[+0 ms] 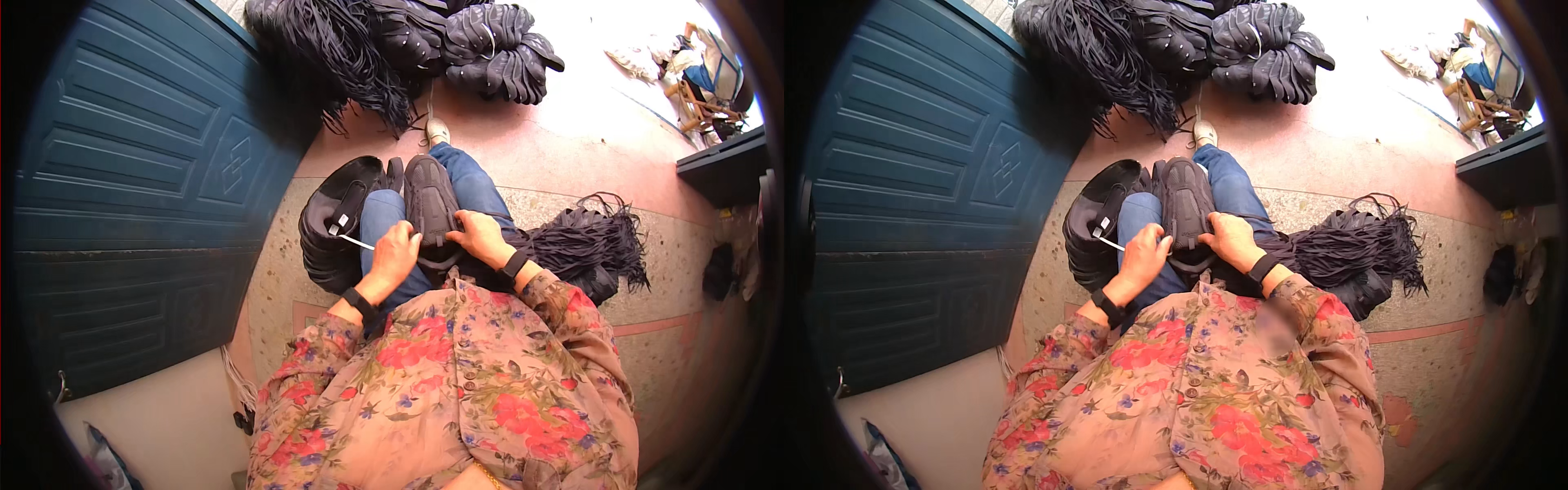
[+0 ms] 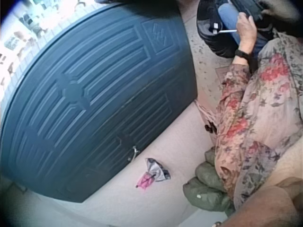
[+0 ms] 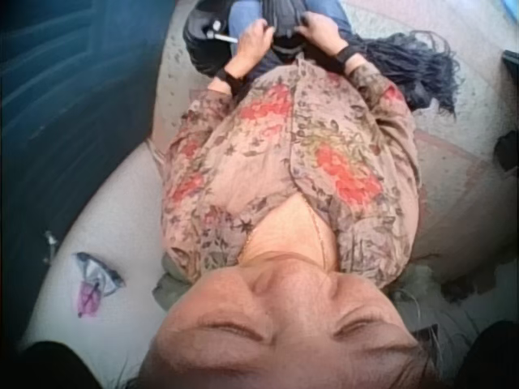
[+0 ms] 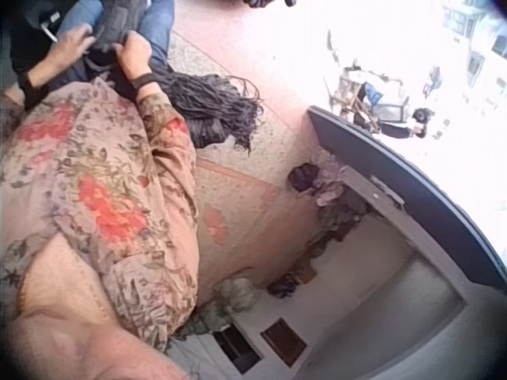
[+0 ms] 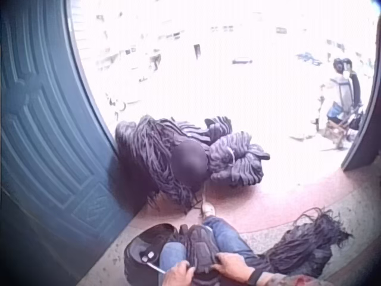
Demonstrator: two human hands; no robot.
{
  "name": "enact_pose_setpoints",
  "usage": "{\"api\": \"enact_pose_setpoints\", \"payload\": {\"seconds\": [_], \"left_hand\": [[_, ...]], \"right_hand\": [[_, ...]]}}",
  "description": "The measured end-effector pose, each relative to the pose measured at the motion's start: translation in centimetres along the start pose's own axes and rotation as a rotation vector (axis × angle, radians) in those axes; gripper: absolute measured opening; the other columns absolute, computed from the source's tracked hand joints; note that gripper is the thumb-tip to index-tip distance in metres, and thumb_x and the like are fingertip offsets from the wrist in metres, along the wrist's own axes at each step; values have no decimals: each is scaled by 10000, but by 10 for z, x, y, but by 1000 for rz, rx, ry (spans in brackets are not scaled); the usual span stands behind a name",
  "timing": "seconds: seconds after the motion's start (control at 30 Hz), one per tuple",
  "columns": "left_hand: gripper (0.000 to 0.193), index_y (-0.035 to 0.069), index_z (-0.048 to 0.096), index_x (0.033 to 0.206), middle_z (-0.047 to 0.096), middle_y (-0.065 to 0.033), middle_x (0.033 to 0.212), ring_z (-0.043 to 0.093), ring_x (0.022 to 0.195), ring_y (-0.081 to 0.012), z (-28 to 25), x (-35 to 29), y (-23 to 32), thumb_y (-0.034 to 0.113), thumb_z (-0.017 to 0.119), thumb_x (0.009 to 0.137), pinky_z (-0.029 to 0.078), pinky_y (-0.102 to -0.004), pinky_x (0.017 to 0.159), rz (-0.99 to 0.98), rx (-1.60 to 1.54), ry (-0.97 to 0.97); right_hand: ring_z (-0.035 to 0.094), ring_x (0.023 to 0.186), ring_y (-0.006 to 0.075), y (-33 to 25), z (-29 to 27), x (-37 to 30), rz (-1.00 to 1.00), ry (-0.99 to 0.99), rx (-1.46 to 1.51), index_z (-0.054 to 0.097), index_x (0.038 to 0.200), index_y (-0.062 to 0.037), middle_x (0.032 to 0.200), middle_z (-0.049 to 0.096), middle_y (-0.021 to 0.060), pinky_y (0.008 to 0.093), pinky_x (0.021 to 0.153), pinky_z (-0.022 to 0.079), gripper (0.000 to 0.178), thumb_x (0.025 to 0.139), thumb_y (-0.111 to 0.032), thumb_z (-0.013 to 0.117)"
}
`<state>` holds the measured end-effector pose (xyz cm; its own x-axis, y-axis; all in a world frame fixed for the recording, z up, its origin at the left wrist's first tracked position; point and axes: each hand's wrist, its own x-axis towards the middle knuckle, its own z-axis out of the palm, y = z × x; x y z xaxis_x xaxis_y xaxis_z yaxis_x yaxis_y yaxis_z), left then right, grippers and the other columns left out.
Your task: The recorder is sitting on the floor lacing and tying black shoes.
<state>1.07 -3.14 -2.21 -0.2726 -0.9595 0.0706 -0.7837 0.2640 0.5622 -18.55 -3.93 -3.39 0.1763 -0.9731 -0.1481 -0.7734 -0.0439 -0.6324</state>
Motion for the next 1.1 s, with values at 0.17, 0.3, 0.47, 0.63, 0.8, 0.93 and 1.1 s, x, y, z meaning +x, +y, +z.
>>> {"api": "enact_pose_setpoints", "payload": {"seconds": [0.17, 0.3, 0.47, 0.63, 0.8, 0.93, 1.1], "left_hand": [[286, 32, 559, 897, 589, -153, 730, 564, 679, -324, -2, 17, 3, 299, 582, 797, 443, -384, 592, 1, -56, -69], [424, 8, 577, 901, 615, -86, 806, 591, 758, -198, -18, 23, 16, 412, 448, 888, 465, -310, 666, -661, -1148, -482], [337, -7, 572, 932, 561, -30, 711, 527, 626, -103, -37, 45, 56, 314, 473, 900, 437, -217, 599, -502, -1414, -637], [242, 35, 548, 741, 456, 40, 554, 391, 481, -40, -58, 26, 75, 218, 482, 886, 298, -200, 428, -291, -861, -629], [171, 12, 574, 823, 512, 23, 602, 451, 537, -44, -64, 10, 61, 162, 509, 873, 357, -193, 491, -341, -794, -648], [165, 14, 552, 831, 536, -2, 628, 477, 555, -71, -78, 14, 48, 163, 504, 882, 387, -196, 533, -413, -992, -669], [162, 0, 570, 865, 558, -15, 684, 510, 625, -79, -79, 26, 65, 150, 511, 878, 411, -201, 591, -338, -1048, -755]], "right_hand": [[586, 792, 326, -5, -6, -4, -136, 151, 34, 562, 886, -32, 826, 602, 161, 384, 688, 467, 264, 728, -229, 639], [584, 725, 282, -64, -50, -21, -540, -32, 494, 571, 856, -40, 782, 590, 136, 330, 640, 465, 143, 755, -131, 615], [593, 788, 239, -39, -45, -36, -310, -713, 414, 612, 939, -42, 838, 623, 139, 356, 719, 447, 291, 829, -295, 519], [500, 1039, 201, -15, -61, -19, 222, -564, 2106, 563, 1058, -107, 1103, 563, 107, 361, 930, 342, 321, 893, -345, 425], [335, 503, 116, 25, -150, 8, 142, 326, 2262, 413, 784, -114, 590, 311, -27, 265, 528, 355, 175, 919, -225, 402], [322, 491, 83, 57, -222, -24, 19, 650, 2036, 434, 812, -122, 585, 312, -38, 235, 474, 318, 217, 941, -278, 356], [314, 459, 66, 61, -259, -75, -45, 729, 1860, 465, 824, -108, 573, 333, -38, 185, 392, 268, 216, 941, -262, 368]]}}
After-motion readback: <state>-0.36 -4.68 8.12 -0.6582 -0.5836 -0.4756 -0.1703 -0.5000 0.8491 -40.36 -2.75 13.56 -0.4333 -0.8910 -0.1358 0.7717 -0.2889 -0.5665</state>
